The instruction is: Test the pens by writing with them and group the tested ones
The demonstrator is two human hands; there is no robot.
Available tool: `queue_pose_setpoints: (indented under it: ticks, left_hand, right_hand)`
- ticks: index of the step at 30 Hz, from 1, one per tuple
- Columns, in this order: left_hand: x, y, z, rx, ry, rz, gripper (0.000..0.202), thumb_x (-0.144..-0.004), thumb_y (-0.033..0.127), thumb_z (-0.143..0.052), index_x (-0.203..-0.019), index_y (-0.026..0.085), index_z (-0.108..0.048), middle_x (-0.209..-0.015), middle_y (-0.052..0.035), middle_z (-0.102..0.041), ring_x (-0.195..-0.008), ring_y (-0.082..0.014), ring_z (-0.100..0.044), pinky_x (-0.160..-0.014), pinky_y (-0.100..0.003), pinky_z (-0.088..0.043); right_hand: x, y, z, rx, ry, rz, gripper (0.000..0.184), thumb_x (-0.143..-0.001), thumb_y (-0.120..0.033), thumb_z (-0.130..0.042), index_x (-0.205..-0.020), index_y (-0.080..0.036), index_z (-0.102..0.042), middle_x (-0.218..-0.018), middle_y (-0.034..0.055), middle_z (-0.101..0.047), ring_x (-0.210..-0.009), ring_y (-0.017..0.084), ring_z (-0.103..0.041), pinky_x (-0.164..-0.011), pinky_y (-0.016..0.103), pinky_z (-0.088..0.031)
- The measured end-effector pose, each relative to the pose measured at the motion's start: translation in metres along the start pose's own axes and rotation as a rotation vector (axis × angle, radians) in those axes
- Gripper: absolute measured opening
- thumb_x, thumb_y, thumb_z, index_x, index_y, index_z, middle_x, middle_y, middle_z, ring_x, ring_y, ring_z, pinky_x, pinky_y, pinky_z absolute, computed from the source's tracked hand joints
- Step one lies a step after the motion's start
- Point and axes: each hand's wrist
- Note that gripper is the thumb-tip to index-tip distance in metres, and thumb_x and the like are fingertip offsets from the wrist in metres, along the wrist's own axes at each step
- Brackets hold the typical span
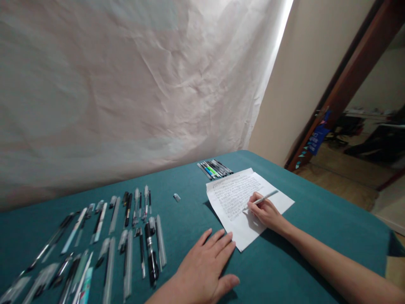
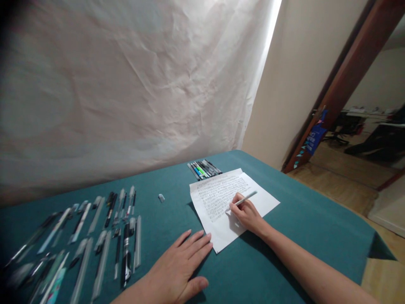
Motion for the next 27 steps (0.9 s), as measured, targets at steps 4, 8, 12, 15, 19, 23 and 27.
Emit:
queue_pose_setpoints:
  ticks: [4,8,12,15,19,23,27]
  left_hand:
    - [-0.0001,0.0000,0.0007,0.009,0.000,0.001,0.059,-0.086,0.056,-0.025,-0.137,0.027,-0.022,-0.146,-0.0022,-0.020,-0.132,-0.0225,-0.019,-0.108,-0.044,-0.012]
    - [-0.0002,0.0002,0.0018,0.008,-0.006,0.001,0.059,-0.086,0.055,-0.026,-0.137,0.026,-0.022,-0.146,-0.0025,-0.020,-0.133,-0.0226,-0.019,-0.108,-0.044,-0.012]
    - [0.0002,0.0002,0.0018,0.005,-0.008,0.000,0.059,-0.086,0.055,-0.026,-0.137,0.027,-0.022,-0.146,-0.0023,-0.019,-0.133,-0.0221,-0.018,-0.108,-0.044,-0.012]
    - [0.0006,-0.0004,0.0008,-0.004,0.002,-0.008,0.058,-0.086,0.055,-0.026,-0.137,0.027,-0.021,-0.146,-0.0023,-0.019,-0.133,-0.0223,-0.018,-0.108,-0.044,-0.011]
    - [0.0005,-0.0007,0.0002,-0.003,0.003,-0.004,0.059,-0.086,0.055,-0.026,-0.137,0.027,-0.021,-0.146,-0.0017,-0.020,-0.133,-0.0222,-0.019,-0.108,-0.043,-0.012]
    - [-0.0002,0.0001,0.0007,0.003,-0.003,0.007,0.059,-0.086,0.056,-0.026,-0.137,0.027,-0.023,-0.145,-0.0022,-0.020,-0.132,-0.0221,-0.019,-0.108,-0.044,-0.013]
    - [-0.0002,0.0009,0.0010,-0.007,0.004,0.003,0.058,-0.086,0.055,-0.026,-0.137,0.027,-0.023,-0.145,-0.0016,-0.021,-0.132,-0.0220,-0.019,-0.108,-0.044,-0.012]
  right_hand:
    - [0.0006,-0.0014,0.0005,-0.007,0.002,-0.006,0.018,-0.080,-0.031,-0.048,-0.066,-0.020,-0.044,-0.050,-0.0056,-0.043,-0.044,0.009,-0.039,-0.044,0.023,-0.030]
    - [0.0009,-0.0008,0.0003,-0.017,0.005,-0.006,0.017,-0.080,-0.030,-0.048,-0.066,-0.020,-0.044,-0.051,-0.0054,-0.043,-0.044,0.009,-0.039,-0.043,0.022,-0.031]
    - [0.0010,-0.0009,0.0007,-0.027,-0.012,-0.008,0.017,-0.080,-0.030,-0.047,-0.067,-0.020,-0.044,-0.051,-0.0052,-0.044,-0.044,0.009,-0.039,-0.043,0.022,-0.031]
    - [0.0009,-0.0007,0.0011,-0.013,-0.011,0.004,0.016,-0.079,-0.028,-0.047,-0.065,-0.020,-0.044,-0.050,-0.0054,-0.043,-0.044,0.009,-0.039,-0.043,0.022,-0.031]
    - [0.0009,0.0007,0.0005,-0.015,0.008,-0.017,0.017,-0.079,-0.030,-0.047,-0.066,-0.020,-0.044,-0.050,-0.0056,-0.043,-0.044,0.009,-0.038,-0.042,0.022,-0.030]
    - [0.0009,-0.0002,-0.0001,-0.006,0.014,-0.008,0.018,-0.080,-0.031,-0.048,-0.067,-0.020,-0.044,-0.051,-0.0056,-0.041,-0.045,0.010,-0.038,-0.044,0.023,-0.030]
    - [0.0004,-0.0023,0.0003,0.010,0.008,0.008,0.018,-0.080,-0.030,-0.047,-0.066,-0.020,-0.044,-0.053,-0.0046,-0.042,-0.047,0.010,-0.038,-0.045,0.023,-0.030]
Point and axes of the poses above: each hand's wrist, its own x-axis away from the middle knuckle, its own z-axis out of the back of the hand, y = z × x
